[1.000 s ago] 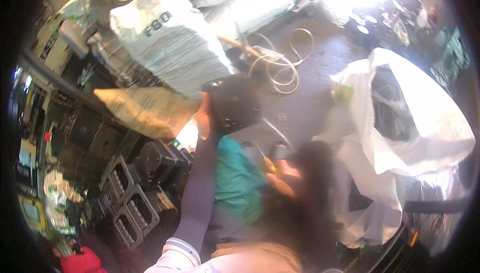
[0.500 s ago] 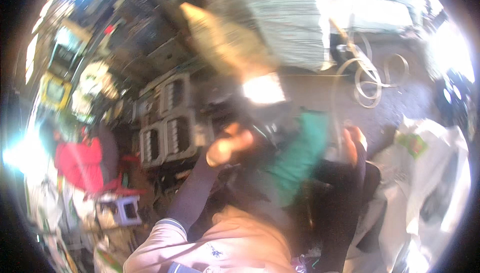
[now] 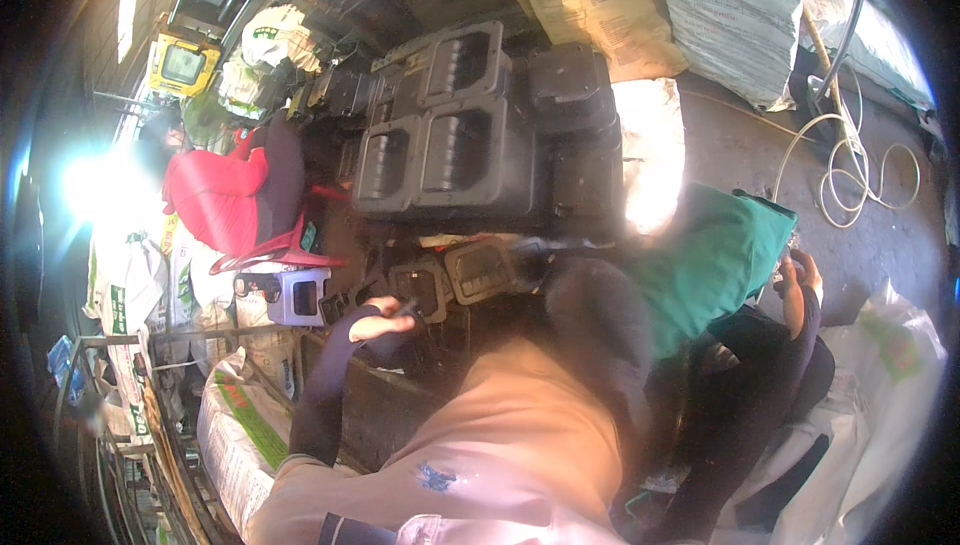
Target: The person is cleaning black plastic parts using a green cloth and a tool. They repeatedly wipe the parts and place them into a white sack. The person is sitting on the floor in a cluttered room.
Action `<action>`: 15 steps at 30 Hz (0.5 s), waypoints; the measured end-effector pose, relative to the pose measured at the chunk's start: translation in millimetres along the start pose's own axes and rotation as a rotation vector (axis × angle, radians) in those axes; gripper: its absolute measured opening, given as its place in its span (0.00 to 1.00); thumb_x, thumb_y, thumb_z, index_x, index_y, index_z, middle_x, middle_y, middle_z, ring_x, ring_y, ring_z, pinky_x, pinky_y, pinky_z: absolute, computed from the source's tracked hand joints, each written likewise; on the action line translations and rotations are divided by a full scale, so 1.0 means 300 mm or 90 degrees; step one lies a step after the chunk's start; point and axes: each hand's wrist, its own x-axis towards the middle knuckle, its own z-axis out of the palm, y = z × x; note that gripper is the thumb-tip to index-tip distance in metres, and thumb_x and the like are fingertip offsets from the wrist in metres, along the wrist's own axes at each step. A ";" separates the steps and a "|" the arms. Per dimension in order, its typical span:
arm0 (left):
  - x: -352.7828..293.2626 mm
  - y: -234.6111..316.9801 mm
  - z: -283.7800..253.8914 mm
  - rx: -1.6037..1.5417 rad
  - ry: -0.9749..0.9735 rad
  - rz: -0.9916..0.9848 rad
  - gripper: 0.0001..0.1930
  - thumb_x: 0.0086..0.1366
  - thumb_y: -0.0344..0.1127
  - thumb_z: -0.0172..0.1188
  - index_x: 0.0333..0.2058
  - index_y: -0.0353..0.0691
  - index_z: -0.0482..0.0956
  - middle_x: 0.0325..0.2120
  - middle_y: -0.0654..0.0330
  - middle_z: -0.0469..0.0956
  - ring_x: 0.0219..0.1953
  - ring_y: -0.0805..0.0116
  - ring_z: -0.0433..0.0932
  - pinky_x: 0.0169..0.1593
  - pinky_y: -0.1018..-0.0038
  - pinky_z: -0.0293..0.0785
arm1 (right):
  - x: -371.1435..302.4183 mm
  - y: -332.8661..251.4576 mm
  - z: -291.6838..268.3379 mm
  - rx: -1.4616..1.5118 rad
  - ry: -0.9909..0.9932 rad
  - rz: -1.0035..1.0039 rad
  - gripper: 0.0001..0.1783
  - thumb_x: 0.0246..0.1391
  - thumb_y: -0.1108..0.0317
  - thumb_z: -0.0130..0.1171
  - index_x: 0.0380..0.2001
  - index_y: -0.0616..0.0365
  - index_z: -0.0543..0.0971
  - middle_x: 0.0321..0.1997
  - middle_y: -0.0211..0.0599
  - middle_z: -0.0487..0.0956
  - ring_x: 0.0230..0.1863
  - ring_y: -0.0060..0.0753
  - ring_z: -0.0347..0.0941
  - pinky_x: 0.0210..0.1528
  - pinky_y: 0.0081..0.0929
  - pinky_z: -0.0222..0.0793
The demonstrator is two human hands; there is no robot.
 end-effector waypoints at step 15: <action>0.439 -0.232 -0.159 0.385 0.264 -0.053 0.36 0.53 0.38 0.69 0.62 0.56 0.69 0.58 0.51 0.70 0.62 0.50 0.67 0.64 0.57 0.62 | -0.021 0.021 -0.002 -0.015 -0.013 0.055 0.25 0.63 0.52 0.56 0.53 0.60 0.73 0.31 0.33 0.78 0.22 0.21 0.70 0.25 0.21 0.63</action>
